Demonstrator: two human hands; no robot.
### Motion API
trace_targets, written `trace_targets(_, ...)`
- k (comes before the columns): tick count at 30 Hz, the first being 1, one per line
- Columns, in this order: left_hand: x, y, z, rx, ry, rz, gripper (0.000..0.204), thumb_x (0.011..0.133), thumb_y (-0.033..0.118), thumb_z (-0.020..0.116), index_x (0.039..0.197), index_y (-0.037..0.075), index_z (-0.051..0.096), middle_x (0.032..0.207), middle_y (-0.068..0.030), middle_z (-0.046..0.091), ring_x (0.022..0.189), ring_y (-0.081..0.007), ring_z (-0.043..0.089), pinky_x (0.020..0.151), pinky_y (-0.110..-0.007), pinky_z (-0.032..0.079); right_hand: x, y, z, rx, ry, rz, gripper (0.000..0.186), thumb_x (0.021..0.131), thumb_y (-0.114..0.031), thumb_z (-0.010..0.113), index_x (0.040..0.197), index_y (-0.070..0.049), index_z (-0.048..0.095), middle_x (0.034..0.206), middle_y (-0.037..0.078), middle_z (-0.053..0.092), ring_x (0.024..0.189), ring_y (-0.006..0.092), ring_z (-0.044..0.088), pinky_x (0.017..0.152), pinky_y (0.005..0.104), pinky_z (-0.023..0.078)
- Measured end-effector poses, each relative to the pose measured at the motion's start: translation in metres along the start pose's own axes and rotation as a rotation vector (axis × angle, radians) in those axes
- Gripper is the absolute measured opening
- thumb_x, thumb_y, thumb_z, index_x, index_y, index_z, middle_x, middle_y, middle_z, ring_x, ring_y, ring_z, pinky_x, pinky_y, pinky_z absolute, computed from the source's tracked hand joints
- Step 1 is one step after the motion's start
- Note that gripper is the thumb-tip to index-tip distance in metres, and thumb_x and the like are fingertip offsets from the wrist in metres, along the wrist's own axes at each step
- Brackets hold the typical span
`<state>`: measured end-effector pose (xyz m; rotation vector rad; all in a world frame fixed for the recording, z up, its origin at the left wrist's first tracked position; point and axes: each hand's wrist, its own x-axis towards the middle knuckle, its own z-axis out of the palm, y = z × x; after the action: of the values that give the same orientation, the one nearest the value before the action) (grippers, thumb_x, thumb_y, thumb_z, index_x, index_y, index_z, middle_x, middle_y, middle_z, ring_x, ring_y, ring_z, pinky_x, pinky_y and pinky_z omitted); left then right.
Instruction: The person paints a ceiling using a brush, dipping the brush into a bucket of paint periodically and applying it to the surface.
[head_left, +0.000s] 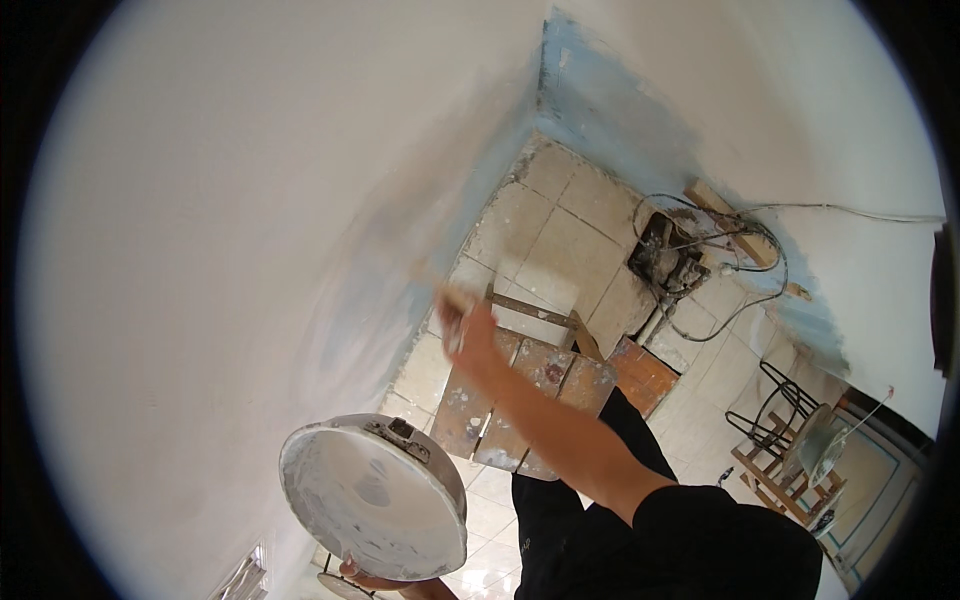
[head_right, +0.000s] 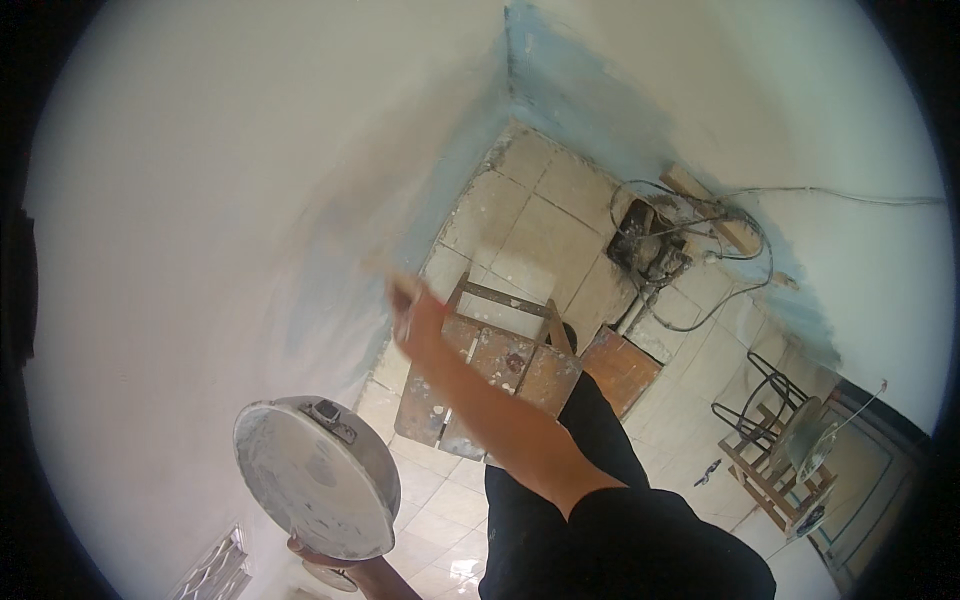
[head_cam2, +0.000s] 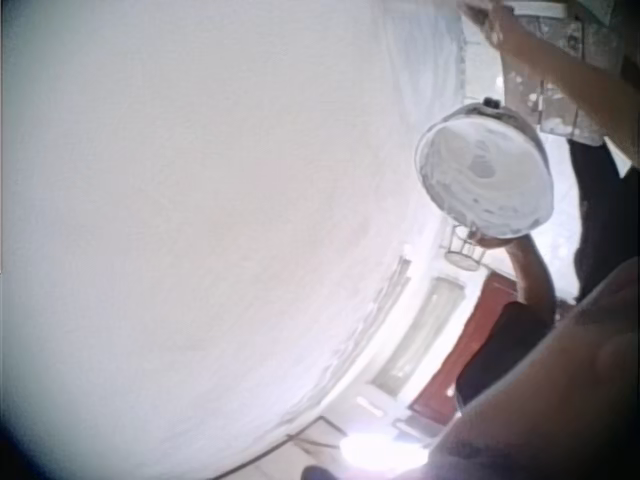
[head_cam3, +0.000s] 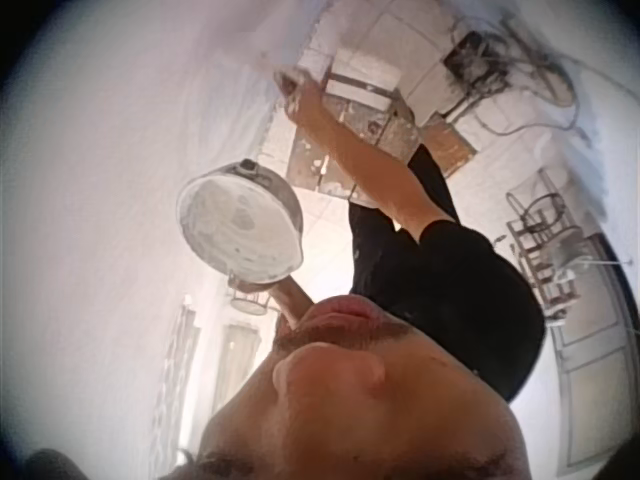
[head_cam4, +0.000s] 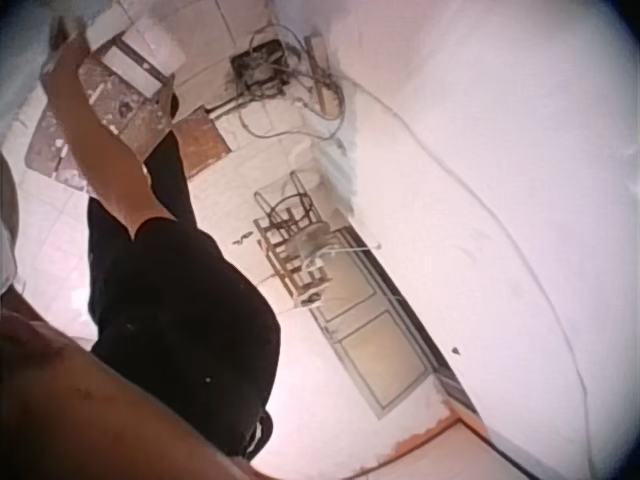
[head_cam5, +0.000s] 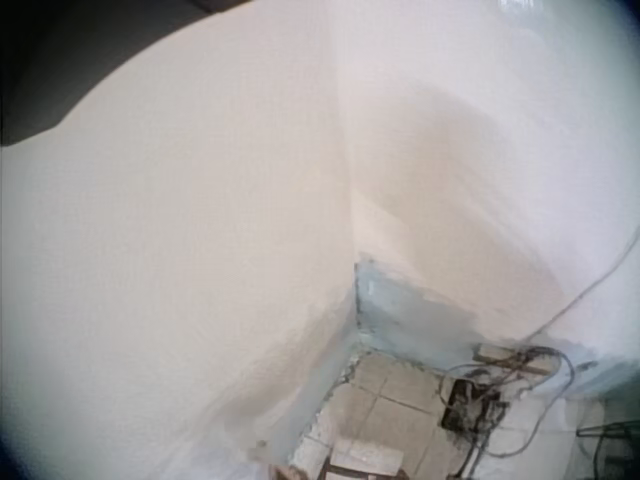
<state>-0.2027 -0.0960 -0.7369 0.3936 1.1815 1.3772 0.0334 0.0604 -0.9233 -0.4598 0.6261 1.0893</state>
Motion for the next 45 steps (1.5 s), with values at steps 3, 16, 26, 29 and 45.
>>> trace_targets(3,-0.001,0.001,0.007,-0.021,-0.032,-0.024,0.071,0.076,0.046,0.047,0.127,-0.001,0.029,0.122,-0.0185,0.039,0.104,-0.0287,0.047,0.078,-0.041,0.047,-0.026,0.031,-0.028,-0.269,0.197,0.175,0.006,0.079,0.0,0.056,0.084,-0.003,0.055,0.077,0.005,0.059,0.067,0.0115,0.057,0.056,0.0219,0.048)
trace_targets(16,-0.006,-0.004,-0.077,0.294,0.162,0.156,0.053,0.081,0.041,0.043,0.113,-0.001,0.039,0.108,-0.0156,0.046,0.096,-0.0228,0.048,0.075,-0.037,0.044,0.019,-0.046,0.063,0.133,0.053,-0.134,0.009,0.085,-0.014,0.049,0.079,-0.009,0.054,0.07,0.002,0.057,0.062,0.0098,0.056,0.053,0.0171,0.047)
trace_targets(26,0.003,-0.003,-0.055,1.086,0.38,0.549,0.061,0.083,0.048,0.038,0.124,0.002,0.03,0.113,-0.0165,0.044,0.102,-0.0245,0.048,0.078,-0.038,0.046,-0.052,0.135,-0.088,-0.384,0.515,0.188,0.018,0.077,-0.02,0.059,0.079,-0.003,0.061,0.075,0.006,0.06,0.064,0.0127,0.057,0.055,0.0279,0.044)
trace_targets(29,0.008,-0.005,-0.051,1.214,0.309,0.512,0.065,0.084,0.054,0.039,0.121,0.001,0.033,0.109,-0.0153,0.046,0.095,-0.0232,0.052,0.075,-0.038,0.047,0.042,0.05,-0.068,-0.067,0.453,-0.044,0.004,0.08,-0.005,0.053,0.078,-0.007,0.05,0.068,0.002,0.052,0.064,0.0122,0.052,0.057,0.0199,0.045)
trace_targets(45,0.018,0.052,-0.169,1.159,0.299,0.633,0.054,0.084,0.042,0.05,0.117,0.001,0.034,0.103,-0.0124,0.051,0.087,-0.023,0.056,0.07,-0.036,0.048,-0.063,0.226,-0.185,-0.532,0.621,0.248,0.004,0.079,-0.005,0.055,0.08,-0.001,0.055,0.078,0.011,0.06,0.069,0.0197,0.062,0.061,0.0246,0.054)
